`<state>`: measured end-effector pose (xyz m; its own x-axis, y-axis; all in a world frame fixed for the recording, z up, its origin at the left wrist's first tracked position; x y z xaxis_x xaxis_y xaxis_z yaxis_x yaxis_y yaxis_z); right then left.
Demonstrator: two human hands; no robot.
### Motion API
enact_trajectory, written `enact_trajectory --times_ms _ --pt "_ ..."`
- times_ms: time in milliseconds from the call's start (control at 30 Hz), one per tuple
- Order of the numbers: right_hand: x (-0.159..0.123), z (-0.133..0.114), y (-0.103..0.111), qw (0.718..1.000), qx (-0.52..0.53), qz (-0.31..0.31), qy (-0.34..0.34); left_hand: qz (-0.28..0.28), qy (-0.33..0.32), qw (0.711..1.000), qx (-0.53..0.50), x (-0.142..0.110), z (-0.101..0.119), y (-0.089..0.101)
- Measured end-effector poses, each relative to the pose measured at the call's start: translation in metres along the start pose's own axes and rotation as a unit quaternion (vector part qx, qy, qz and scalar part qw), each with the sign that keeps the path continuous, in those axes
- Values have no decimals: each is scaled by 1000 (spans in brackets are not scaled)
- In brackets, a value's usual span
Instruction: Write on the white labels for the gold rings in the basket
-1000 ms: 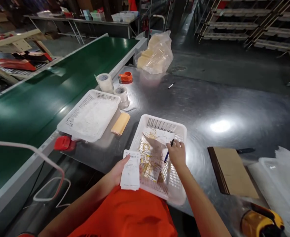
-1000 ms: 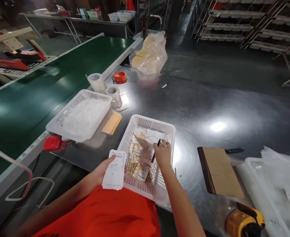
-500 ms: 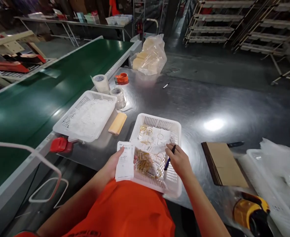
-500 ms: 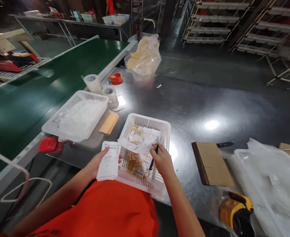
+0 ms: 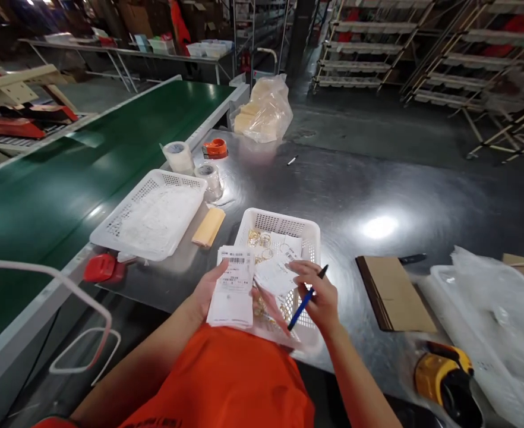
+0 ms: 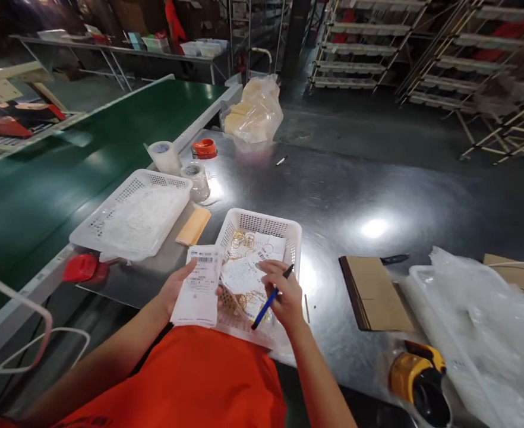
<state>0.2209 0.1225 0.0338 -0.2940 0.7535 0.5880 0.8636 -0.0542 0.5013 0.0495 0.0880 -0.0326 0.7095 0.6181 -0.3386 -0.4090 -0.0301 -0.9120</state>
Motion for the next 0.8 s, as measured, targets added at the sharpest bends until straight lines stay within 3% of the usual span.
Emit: enact_trajectory --times_ms 133,233,367,467,533,600,700,800 --pt "-14 9 -14 995 31 -2 -97 99 -64 993 3 -6 12 14" --pt "-18 -3 -22 987 84 12 -139 146 -71 987 17 -8 10 16" --pt "-11 -29 -33 994 -46 -24 -100 191 -74 978 38 -6 6 17" --pt "-8 -41 -9 987 -126 80 -56 223 -90 969 47 -6 7 26" --pt "-11 -52 8 979 -116 165 -17 209 -78 974 26 -2 1 31" --pt "-12 -64 5 981 -80 175 31 167 -52 985 -4 4 -8 30" --pt "-12 -80 -34 994 -15 71 77 95 -24 993 -67 11 -19 21" --pt "-19 -84 -69 997 1 -15 74 36 25 991 -130 14 -28 9"
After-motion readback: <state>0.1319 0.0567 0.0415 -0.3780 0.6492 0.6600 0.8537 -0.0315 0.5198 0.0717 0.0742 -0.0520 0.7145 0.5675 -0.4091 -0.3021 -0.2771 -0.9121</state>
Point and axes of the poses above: each hand's wrist, its own x-axis towards the middle knuckle, its own y-axis out of the back of the hand, z = x × y, the point moved 9 cm from there along x, towards the middle knuckle, and after that the axes turned 2 degrees about -z, right-handed, at the moved point
